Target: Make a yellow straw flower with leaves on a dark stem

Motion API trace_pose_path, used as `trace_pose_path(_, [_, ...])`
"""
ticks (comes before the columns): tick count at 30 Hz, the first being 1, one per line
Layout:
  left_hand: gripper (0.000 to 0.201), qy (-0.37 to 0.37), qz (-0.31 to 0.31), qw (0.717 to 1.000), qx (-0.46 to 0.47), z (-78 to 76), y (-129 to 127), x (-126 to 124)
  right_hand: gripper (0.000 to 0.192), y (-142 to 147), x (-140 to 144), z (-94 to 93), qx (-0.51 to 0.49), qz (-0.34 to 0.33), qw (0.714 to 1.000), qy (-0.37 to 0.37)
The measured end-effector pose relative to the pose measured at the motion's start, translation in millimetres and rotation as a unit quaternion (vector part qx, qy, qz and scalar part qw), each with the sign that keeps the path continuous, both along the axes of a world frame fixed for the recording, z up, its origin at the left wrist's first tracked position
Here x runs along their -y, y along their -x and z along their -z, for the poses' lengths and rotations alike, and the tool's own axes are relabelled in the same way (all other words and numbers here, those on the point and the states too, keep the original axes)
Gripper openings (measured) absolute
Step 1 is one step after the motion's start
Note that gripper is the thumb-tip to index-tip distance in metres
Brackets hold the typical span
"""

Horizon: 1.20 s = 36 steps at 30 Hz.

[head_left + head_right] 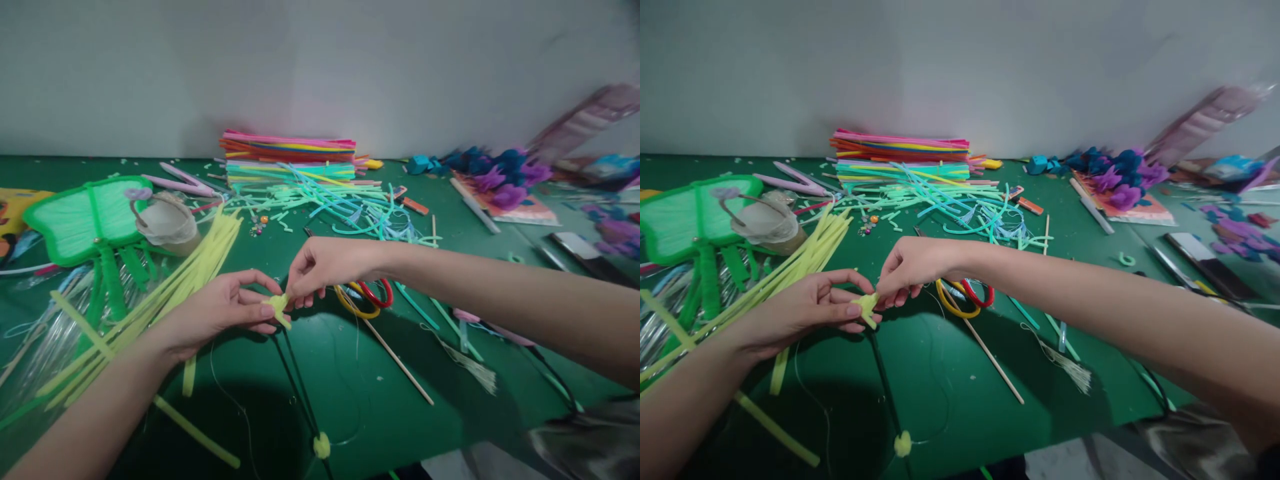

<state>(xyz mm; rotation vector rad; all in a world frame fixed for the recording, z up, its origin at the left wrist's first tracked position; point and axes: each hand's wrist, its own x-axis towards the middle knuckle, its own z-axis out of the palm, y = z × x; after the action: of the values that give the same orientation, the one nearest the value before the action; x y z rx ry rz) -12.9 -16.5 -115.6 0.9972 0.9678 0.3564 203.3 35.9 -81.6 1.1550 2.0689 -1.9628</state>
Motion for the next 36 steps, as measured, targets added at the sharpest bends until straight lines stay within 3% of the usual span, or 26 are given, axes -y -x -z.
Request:
trace_pose_path(6, [0.033,0.006,-0.003,1.0,0.002,-0.7,-0.6,0.3,0.015,3.9,2.6,-1.9,-0.007,0.004,1.0,-0.02])
trace_pose_path(14, [0.032,0.005,-0.007,1.0,0.002,0.1,0.2,0.2,0.015,4.2,8.4,-1.5,0.0,0.004,0.993,-0.121])
trace_pose_path(27, [0.034,-0.002,0.003,1.0,-0.009,5.5,6.9,-4.8,0.014,4.4,2.2,0.8,-0.025,0.006,0.995,-0.098])
trace_pose_path(29, [0.035,0.001,-0.004,1.0,-0.004,6.6,11.5,-8.1,0.015,5.5,0.9,1.3,-0.034,0.038,0.994,-0.095])
trace_pose_path(32, [0.04,0.014,-0.079,0.995,0.062,5.6,19.7,-13.6,0.013,6.5,1.7,2.8,-0.06,0.143,0.982,-0.105])
trace_pose_path(36, [0.054,0.04,-0.178,0.963,0.2,2.1,24.5,-17.5,0.013,2.0,5.1,7.3,-0.152,0.341,0.926,-0.053])
